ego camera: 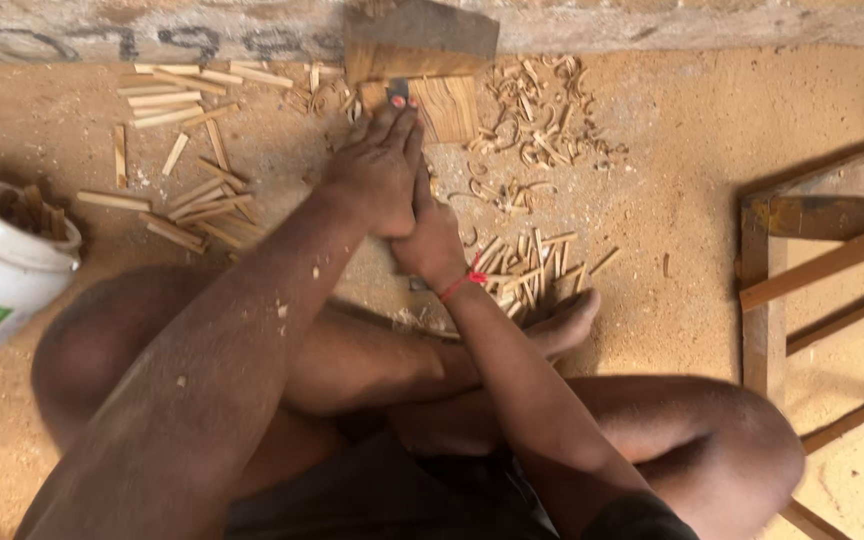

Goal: The person sits cross-legged on the floor and uses a chisel to carve small wooden sticks from a larger block of wood. They repeatedly position the chisel and strike it to shave off thin strips of wood, which accumulate on the floor around them.

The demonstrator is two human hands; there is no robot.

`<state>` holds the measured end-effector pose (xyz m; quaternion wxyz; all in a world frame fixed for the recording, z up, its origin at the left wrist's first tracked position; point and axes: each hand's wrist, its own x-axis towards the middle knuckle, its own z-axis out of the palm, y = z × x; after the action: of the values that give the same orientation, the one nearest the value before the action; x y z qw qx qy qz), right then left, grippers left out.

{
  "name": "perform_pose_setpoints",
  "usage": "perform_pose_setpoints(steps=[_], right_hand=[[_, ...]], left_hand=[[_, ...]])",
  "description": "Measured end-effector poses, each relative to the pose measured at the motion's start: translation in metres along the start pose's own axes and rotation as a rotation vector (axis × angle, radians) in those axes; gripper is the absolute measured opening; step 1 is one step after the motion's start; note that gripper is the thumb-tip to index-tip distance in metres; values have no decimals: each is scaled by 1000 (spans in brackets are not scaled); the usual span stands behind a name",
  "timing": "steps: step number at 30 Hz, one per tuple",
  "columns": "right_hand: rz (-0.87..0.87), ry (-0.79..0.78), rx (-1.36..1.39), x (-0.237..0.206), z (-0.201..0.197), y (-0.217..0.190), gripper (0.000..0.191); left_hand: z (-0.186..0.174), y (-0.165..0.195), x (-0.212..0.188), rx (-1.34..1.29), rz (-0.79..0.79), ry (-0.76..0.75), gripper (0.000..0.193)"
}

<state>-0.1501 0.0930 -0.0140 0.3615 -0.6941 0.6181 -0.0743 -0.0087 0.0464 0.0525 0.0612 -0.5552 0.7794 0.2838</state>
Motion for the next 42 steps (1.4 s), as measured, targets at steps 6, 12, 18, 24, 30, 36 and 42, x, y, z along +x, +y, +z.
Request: perform_pose_setpoints(steps=[6,12,18,24,30,36,42], right_hand=[[-277,200,291,-19,-12,-16,97],[9,195,891,-54,-92,-25,92],[49,136,1027,-108,-171,-30,97],[53,102,821,-123,-134,-2,101],[76,-87,481,-107,-69,9,92],[-83,-5,247,-103,-36,-1,91],[-39,3,28,-94,-10,5,91]], left_hand=[[26,-1,-7,-221,47,520,63],[40,-13,13,-709,-368,645,25],[21,-13,51,-536,-517,678,36],[13,-11,50,-563,-550,572,38],[-1,-13,40,-737,-579,496,29],[3,-4,-7,-316,-143,435,18],[39,22,-40,44,119,102,83]])
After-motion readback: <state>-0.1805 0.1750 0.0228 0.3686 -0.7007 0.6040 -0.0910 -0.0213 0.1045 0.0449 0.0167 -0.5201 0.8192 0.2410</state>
